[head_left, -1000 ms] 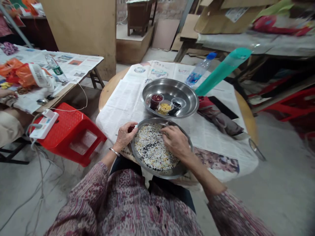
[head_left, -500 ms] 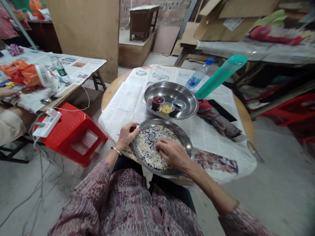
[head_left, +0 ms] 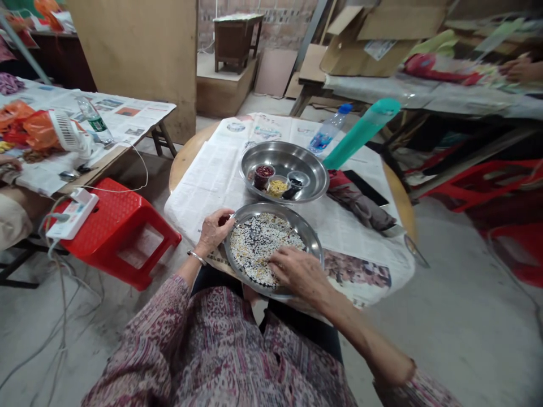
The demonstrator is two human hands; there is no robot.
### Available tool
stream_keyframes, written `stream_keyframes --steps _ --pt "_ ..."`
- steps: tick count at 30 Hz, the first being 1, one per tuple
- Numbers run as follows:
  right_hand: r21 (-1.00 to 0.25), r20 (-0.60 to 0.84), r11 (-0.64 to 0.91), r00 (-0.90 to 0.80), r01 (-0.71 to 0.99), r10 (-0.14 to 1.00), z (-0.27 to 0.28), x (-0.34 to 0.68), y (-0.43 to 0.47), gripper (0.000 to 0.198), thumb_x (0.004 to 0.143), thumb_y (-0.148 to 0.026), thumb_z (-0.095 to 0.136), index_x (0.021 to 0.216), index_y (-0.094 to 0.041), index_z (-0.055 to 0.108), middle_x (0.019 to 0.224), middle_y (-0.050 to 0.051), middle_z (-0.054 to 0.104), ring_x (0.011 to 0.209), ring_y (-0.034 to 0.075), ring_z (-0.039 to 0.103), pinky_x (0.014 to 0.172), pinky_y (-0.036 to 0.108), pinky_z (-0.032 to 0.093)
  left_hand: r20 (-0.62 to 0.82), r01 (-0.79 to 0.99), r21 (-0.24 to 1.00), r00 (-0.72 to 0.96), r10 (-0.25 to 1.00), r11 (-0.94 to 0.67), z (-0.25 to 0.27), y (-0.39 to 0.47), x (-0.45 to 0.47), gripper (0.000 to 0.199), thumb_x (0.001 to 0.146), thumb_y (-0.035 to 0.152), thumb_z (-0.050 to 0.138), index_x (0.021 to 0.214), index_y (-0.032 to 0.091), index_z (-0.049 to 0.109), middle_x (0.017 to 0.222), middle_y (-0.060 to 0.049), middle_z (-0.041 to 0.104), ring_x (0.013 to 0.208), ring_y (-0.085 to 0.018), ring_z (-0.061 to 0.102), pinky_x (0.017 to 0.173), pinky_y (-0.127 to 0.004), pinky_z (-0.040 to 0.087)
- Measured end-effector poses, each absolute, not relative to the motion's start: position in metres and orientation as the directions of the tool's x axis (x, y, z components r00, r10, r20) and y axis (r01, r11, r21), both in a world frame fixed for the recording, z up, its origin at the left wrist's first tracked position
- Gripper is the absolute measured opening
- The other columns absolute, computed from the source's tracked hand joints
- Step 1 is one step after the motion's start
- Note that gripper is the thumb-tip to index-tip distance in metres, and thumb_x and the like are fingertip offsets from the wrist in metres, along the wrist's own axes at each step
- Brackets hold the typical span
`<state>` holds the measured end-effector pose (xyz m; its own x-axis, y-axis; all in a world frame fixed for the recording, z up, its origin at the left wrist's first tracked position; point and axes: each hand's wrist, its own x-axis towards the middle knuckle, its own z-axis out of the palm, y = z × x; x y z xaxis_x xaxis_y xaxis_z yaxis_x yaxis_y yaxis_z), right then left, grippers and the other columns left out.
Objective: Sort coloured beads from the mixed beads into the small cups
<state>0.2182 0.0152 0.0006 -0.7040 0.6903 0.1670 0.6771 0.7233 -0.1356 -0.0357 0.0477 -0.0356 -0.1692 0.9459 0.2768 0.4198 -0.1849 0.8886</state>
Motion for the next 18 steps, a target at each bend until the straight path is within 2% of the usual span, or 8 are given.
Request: stream_keyframes --steps 3,5,9,13,18 --pt "-0.180 0.264 0.589 -0.538 0.788 0.801 0.002 0.221 0.036 0.014 0.093 -0.023 0.059 0.088 -0.024 0.072 0.090 0.003 0.074 0.073 0.017 0.066 0.065 0.029 0.044 0.287 0.413 0.890 -0.173 0.942 -0.195 -0.036 0.048 -0.036 0.019 0.087 0.024 0.064 0.102 0.017 0.072 0.086 -0.003 0.073 0.075 -0.014 0.066 0.073 -0.026 0.052" --pt "-0.209 0.295 0.550 -0.484 0.809 0.824 0.001 0.218 0.053 0.016 0.091 -0.020 0.059 0.093 -0.024 0.074 0.093 0.004 0.076 0.079 0.019 0.068 0.069 0.030 0.046 0.288 0.415 0.889 -0.176 0.941 -0.194 -0.036 0.048 -0.035 0.019 0.086 0.025 0.064 0.102 0.017 0.072 0.085 -0.003 0.073 0.074 -0.014 0.065 0.073 -0.026 0.052" --pt "-0.167 0.289 0.592 -0.535 0.789 0.794 -0.007 0.206 0.078 0.020 0.091 -0.016 0.057 0.095 -0.022 0.075 0.095 0.007 0.076 0.092 0.022 0.067 0.079 0.032 0.049 0.275 0.418 0.890 -0.169 0.947 -0.184 -0.035 0.047 -0.035 0.019 0.087 0.025 0.063 0.102 0.017 0.071 0.086 -0.002 0.073 0.075 -0.014 0.065 0.073 -0.025 0.052" --pt "-0.118 0.206 0.616 -0.587 0.779 0.783 -0.019 0.200 0.086 0.021 0.093 -0.016 0.055 0.093 -0.021 0.076 0.092 0.008 0.075 0.092 0.022 0.066 0.079 0.031 0.048 0.276 0.414 0.891 -0.174 0.945 -0.184 -0.035 0.047 -0.035 0.019 0.087 0.024 0.063 0.103 0.017 0.072 0.087 -0.003 0.074 0.077 -0.015 0.067 0.074 -0.026 0.053" --pt "-0.155 0.224 0.589 -0.553 0.793 0.803 -0.022 0.202 0.083 0.017 0.092 -0.015 0.056 0.091 -0.020 0.073 0.095 0.008 0.074 0.092 0.021 0.066 0.079 0.029 0.047 0.277 0.428 0.885 -0.170 0.946 -0.182 -0.035 0.048 -0.035 0.019 0.086 0.024 0.064 0.102 0.017 0.072 0.086 -0.003 0.073 0.075 -0.014 0.065 0.073 -0.025 0.052"
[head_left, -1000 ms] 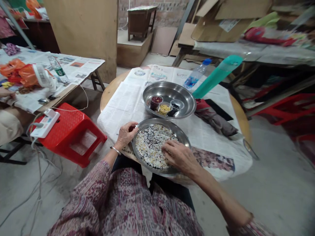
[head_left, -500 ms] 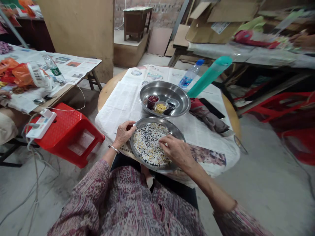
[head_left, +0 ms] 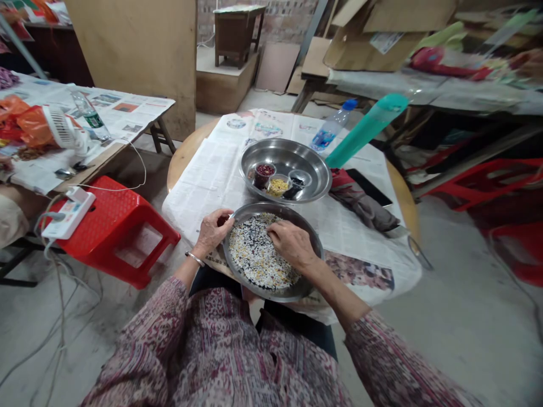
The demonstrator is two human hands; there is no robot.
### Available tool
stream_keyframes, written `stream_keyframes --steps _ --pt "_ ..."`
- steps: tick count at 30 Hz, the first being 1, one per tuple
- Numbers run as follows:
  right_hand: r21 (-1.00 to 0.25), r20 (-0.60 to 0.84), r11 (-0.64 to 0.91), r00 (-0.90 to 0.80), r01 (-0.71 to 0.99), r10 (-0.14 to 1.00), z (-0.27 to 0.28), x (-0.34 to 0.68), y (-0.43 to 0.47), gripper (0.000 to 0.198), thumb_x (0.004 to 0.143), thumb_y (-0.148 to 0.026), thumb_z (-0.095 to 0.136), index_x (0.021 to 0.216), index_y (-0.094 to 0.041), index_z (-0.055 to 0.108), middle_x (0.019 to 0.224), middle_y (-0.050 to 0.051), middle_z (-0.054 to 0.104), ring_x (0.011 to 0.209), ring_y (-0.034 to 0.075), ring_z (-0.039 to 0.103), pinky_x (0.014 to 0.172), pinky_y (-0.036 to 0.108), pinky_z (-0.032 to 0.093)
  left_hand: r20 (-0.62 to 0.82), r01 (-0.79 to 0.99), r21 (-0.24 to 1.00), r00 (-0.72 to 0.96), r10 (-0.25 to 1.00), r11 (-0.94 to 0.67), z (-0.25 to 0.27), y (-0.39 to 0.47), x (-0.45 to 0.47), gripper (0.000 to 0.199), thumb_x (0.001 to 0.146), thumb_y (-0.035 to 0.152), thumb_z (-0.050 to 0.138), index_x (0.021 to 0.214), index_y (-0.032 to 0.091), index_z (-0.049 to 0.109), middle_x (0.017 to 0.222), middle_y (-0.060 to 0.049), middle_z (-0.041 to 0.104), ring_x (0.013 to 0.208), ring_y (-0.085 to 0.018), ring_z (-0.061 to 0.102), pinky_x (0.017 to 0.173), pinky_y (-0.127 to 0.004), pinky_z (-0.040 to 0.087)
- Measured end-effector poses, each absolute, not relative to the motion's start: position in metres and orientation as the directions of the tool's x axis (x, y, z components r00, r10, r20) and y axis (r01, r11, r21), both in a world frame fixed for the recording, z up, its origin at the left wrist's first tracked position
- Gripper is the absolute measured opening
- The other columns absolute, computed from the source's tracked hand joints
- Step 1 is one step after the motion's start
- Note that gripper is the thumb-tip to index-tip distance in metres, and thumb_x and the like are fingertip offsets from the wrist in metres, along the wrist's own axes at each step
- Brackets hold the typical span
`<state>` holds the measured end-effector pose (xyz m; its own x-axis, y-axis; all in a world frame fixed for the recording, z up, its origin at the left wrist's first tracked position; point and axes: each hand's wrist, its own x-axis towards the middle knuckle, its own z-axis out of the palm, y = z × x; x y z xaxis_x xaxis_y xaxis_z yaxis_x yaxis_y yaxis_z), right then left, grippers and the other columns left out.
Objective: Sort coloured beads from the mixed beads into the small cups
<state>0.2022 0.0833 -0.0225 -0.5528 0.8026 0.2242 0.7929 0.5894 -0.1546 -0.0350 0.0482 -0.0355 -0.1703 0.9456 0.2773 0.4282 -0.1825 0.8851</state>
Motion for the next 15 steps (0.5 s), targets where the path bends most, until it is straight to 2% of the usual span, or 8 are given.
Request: stream_keyframes --steps 5,10,15 --pt "-0.208 0.252 0.591 -0.541 0.779 0.802 -0.014 0.208 0.080 0.012 0.090 -0.017 0.057 0.086 -0.021 0.068 0.089 0.006 0.072 0.085 0.021 0.066 0.076 0.030 0.047 0.289 0.430 0.882 -0.173 0.942 -0.191 -0.036 0.049 -0.035 0.019 0.086 0.024 0.064 0.101 0.016 0.072 0.085 -0.003 0.073 0.075 -0.014 0.065 0.073 -0.024 0.052" --pt "-0.396 0.287 0.549 -0.469 0.736 0.835 -0.005 0.209 0.075 0.008 0.088 -0.020 0.058 0.084 -0.021 0.064 0.081 0.003 0.069 0.073 0.017 0.064 0.070 0.028 0.045 0.281 0.415 0.890 -0.172 0.944 -0.189 -0.037 0.049 -0.035 0.018 0.086 0.024 0.064 0.101 0.015 0.072 0.085 -0.003 0.073 0.074 -0.013 0.065 0.072 -0.024 0.052" --pt "-0.549 0.273 0.522 -0.450 0.652 0.850 -0.002 0.205 0.070 0.011 0.087 -0.027 0.057 0.080 -0.021 0.063 0.079 0.003 0.067 0.069 0.016 0.061 0.070 0.028 0.045 0.280 0.409 0.893 -0.179 0.943 -0.188 -0.037 0.047 -0.036 0.019 0.087 0.025 0.064 0.102 0.016 0.072 0.092 -0.005 0.075 0.079 -0.015 0.068 0.076 -0.026 0.053"
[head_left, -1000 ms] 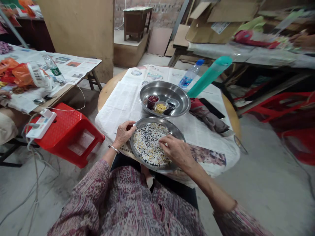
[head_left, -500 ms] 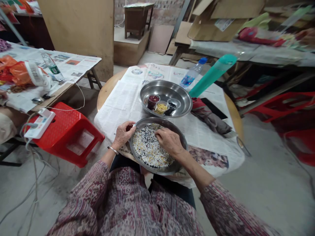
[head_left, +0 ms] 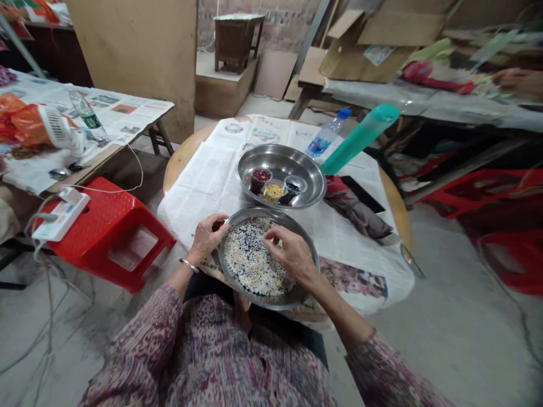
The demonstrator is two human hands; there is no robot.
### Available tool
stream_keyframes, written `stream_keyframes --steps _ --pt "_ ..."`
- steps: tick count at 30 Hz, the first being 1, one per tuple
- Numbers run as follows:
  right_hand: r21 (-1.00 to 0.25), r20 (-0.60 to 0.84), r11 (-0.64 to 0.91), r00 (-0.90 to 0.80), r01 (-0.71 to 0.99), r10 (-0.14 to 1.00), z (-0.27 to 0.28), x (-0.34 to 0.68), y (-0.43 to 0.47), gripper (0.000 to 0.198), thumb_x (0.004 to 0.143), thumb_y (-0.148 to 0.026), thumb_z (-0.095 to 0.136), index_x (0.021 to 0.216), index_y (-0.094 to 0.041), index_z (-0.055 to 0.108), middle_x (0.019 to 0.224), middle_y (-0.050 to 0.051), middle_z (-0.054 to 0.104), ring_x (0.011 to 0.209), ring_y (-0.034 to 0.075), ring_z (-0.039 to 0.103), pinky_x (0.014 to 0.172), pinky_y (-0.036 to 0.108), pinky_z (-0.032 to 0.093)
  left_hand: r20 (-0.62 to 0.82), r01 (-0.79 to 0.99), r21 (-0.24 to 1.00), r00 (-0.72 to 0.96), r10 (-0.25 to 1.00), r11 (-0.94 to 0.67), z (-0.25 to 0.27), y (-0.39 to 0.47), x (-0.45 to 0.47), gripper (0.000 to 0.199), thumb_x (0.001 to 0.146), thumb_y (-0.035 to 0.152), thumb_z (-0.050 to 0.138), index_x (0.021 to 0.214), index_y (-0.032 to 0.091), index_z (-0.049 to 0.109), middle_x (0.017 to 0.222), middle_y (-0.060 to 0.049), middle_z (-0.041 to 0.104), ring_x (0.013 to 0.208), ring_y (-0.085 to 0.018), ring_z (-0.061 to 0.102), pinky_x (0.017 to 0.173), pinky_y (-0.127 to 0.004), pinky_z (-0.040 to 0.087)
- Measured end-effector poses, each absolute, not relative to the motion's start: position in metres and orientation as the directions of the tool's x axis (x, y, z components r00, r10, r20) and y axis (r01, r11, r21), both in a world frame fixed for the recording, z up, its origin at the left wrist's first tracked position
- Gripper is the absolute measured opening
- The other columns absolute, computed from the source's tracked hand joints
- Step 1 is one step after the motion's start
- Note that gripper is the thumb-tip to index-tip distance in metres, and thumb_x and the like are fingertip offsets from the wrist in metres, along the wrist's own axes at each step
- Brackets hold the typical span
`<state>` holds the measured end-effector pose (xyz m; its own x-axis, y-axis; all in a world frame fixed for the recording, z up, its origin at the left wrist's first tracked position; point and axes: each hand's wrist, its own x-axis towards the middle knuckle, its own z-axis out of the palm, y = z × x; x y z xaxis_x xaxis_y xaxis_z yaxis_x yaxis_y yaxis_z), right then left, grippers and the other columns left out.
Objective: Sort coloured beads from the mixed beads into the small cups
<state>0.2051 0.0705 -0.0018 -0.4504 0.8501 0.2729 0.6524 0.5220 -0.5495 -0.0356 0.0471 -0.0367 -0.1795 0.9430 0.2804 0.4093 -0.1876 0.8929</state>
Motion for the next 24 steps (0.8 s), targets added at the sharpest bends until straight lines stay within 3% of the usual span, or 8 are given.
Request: stream_keyframes --steps 8,16,24 --pt "-0.750 0.221 0.406 -0.381 0.522 0.898 0.009 0.202 0.072 0.017 0.082 -0.027 0.053 0.080 -0.020 0.069 0.076 0.003 0.071 0.064 0.016 0.061 0.062 0.028 0.046 0.278 0.409 0.895 -0.198 0.940 -0.179 -0.037 0.045 -0.036 0.021 0.086 0.025 0.064 0.103 0.016 0.072 0.083 -0.003 0.072 0.072 -0.013 0.064 0.070 -0.024 0.050" --pt "-0.865 0.146 0.260 -0.280 0.430 0.949 0.016 0.200 0.083 0.024 0.081 -0.040 0.063 0.084 -0.019 0.074 0.073 0.003 0.072 0.063 0.016 0.062 0.060 0.028 0.049 0.257 0.407 0.898 -0.177 0.950 -0.167 -0.033 0.044 -0.036 0.024 0.083 0.020 0.059 0.105 0.017 0.070 0.064 0.006 0.051 0.057 -0.008 0.047 0.061 -0.020 0.040" --pt "-0.831 0.323 0.363 -0.167 0.421 0.932 0.060 0.171 0.166 0.024 0.081 -0.036 0.064 0.089 -0.016 0.076 0.081 0.006 0.075 0.071 0.017 0.066 0.068 0.033 0.053 0.235 0.394 0.907 -0.171 0.957 -0.152 -0.033 0.045 -0.037 0.025 0.084 0.022 0.059 0.105 0.016 0.070 0.063 0.006 0.050 0.057 -0.008 0.046 0.058 -0.020 0.038"
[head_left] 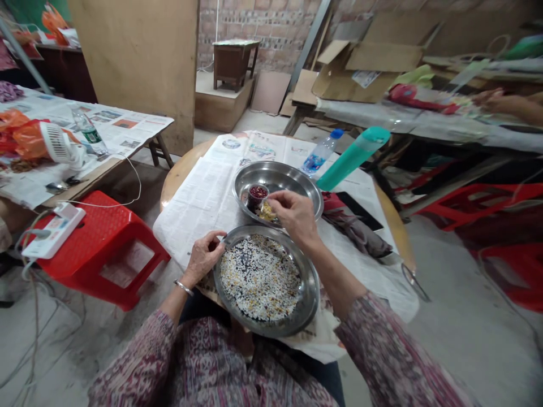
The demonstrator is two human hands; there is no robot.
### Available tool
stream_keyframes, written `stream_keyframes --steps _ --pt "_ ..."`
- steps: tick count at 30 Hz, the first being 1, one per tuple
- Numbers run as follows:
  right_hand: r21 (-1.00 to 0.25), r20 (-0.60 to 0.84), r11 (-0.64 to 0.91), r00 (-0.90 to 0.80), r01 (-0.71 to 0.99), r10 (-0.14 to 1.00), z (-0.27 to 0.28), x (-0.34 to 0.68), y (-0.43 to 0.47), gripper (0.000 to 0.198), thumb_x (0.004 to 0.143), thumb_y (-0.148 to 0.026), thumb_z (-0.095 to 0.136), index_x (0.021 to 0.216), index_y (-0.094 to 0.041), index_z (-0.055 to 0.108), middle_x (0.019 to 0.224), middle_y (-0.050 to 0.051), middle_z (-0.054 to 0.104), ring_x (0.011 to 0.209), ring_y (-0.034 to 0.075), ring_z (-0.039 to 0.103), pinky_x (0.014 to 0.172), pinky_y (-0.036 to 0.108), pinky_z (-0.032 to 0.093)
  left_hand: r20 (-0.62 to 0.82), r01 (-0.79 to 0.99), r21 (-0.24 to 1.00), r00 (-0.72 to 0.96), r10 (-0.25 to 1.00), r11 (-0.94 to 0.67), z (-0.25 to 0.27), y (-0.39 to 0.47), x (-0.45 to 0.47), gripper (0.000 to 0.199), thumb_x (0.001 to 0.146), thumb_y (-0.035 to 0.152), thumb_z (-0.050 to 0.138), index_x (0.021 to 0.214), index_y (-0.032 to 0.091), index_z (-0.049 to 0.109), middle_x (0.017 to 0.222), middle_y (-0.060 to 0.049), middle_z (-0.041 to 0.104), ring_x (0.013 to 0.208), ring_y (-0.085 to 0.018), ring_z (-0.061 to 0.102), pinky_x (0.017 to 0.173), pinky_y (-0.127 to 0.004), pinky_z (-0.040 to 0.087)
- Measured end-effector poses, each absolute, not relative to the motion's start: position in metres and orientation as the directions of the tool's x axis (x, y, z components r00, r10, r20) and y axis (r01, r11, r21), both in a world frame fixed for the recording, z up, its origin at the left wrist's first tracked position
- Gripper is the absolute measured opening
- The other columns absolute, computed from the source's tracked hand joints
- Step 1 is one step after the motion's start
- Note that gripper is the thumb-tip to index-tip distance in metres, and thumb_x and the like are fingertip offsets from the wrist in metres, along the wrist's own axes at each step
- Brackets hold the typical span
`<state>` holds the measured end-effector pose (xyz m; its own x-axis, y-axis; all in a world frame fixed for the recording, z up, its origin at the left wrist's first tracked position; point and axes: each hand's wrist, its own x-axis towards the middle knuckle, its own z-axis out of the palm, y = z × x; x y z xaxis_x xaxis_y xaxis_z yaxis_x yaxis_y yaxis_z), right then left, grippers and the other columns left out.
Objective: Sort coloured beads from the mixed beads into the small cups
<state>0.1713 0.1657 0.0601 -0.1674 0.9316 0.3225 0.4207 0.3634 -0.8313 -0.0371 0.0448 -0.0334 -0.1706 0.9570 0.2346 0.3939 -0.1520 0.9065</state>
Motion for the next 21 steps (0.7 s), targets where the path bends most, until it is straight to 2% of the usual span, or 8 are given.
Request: stream_keyframes --steps 5,8,10,13,15,18,20,21 --pt "-0.809 0.341 0.314 -0.039 0.497 0.939 0.065 0.165 0.194 0.036 0.080 -0.034 0.064 0.108 -0.014 0.075 0.088 0.010 0.076 0.073 0.019 0.068 0.073 0.038 0.055 0.248 0.384 0.907 -0.165 0.955 -0.169 -0.033 0.045 -0.037 0.024 0.084 0.023 0.060 0.105 0.017 0.070 0.062 0.006 0.050 0.056 -0.008 0.046 0.057 -0.020 0.037" --pt "-0.798 0.387 0.369 -0.064 0.476 0.920 0.053 0.180 0.165 0.033 0.084 -0.036 0.061 0.108 -0.016 0.074 0.091 0.008 0.075 0.072 0.017 0.067 0.071 0.036 0.055 0.256 0.388 0.905 -0.164 0.953 -0.176 -0.033 0.044 -0.037 0.024 0.084 0.021 0.060 0.105 0.017 0.070 0.063 0.006 0.051 0.057 -0.009 0.047 0.059 -0.020 0.038" --pt "-0.819 0.343 0.355 -0.111 0.451 0.933 0.041 0.194 0.135 0.029 0.086 -0.036 0.060 0.103 -0.018 0.074 0.085 0.005 0.075 0.070 0.016 0.066 0.068 0.033 0.054 0.255 0.393 0.903 -0.168 0.952 -0.173 -0.033 0.044 -0.036 0.024 0.084 0.021 0.060 0.106 0.017 0.070 0.064 0.006 0.052 0.058 -0.009 0.047 0.059 -0.021 0.038" --pt "-0.788 0.282 0.369 -0.245 0.492 0.928 0.025 0.212 0.088 0.022 0.087 -0.035 0.061 0.093 -0.018 0.074 0.079 0.003 0.074 0.063 0.015 0.062 0.060 0.029 0.050 0.255 0.391 0.903 -0.162 0.953 -0.175 -0.033 0.045 -0.035 0.024 0.084 0.020 0.059 0.105 0.018 0.070 0.064 0.006 0.052 0.058 -0.009 0.046 0.059 -0.021 0.038" --pt "-0.749 0.209 0.426 -0.429 0.508 0.879 0.019 0.219 0.060 0.019 0.090 -0.031 0.060 0.094 -0.019 0.074 0.084 0.004 0.075 0.069 0.016 0.065 0.065 0.029 0.051 0.256 0.386 0.905 -0.159 0.953 -0.179 -0.032 0.045 -0.034 0.023 0.084 0.020 0.060 0.105 0.019 0.070 0.064 0.006 0.051 0.058 -0.009 0.046 0.059 -0.021 0.038" --pt "-0.640 0.045 0.595 -0.749 0.487 0.661 0.014 0.220 0.029 0.019 0.095 -0.027 0.057 0.104 -0.021 0.073 0.096 0.006 0.074 0.083 0.018 0.069 0.075 0.031 0.052 0.263 0.389 0.902 -0.158 0.952 -0.185 -0.031 0.045 -0.034 0.023 0.084 0.018 0.059 0.105 0.018 0.070 0.063 0.006 0.050 0.057 -0.009 0.044 0.059 -0.021 0.038" --pt "-0.577 -0.052 0.666 -0.836 0.472 0.546 0.010 0.219 0.021 0.020 0.097 -0.026 0.055 0.107 -0.023 0.072 0.099 0.006 0.074 0.089 0.018 0.069 0.078 0.031 0.052 0.268 0.395 0.899 -0.160 0.950 -0.188 -0.030 0.045 -0.033 0.023 0.084 0.018 0.060 0.104 0.018 0.070 0.063 0.006 0.050 0.057 -0.008 0.044 0.059 -0.021 0.038" --pt "-0.543 -0.074 0.688 -0.844 0.481 0.531 0.007 0.218 0.022 0.020 0.097 -0.025 0.055 0.107 -0.023 0.072 0.098 0.005 0.074 0.089 0.018 0.069 0.078 0.030 0.052 0.269 0.398 0.898 -0.162 0.949 -0.187 -0.030 0.045 -0.033 0.022 0.084 0.017 0.060 0.104 0.018 0.070 0.064 0.006 0.050 0.057 -0.008 0.044 0.059 -0.021 0.038"
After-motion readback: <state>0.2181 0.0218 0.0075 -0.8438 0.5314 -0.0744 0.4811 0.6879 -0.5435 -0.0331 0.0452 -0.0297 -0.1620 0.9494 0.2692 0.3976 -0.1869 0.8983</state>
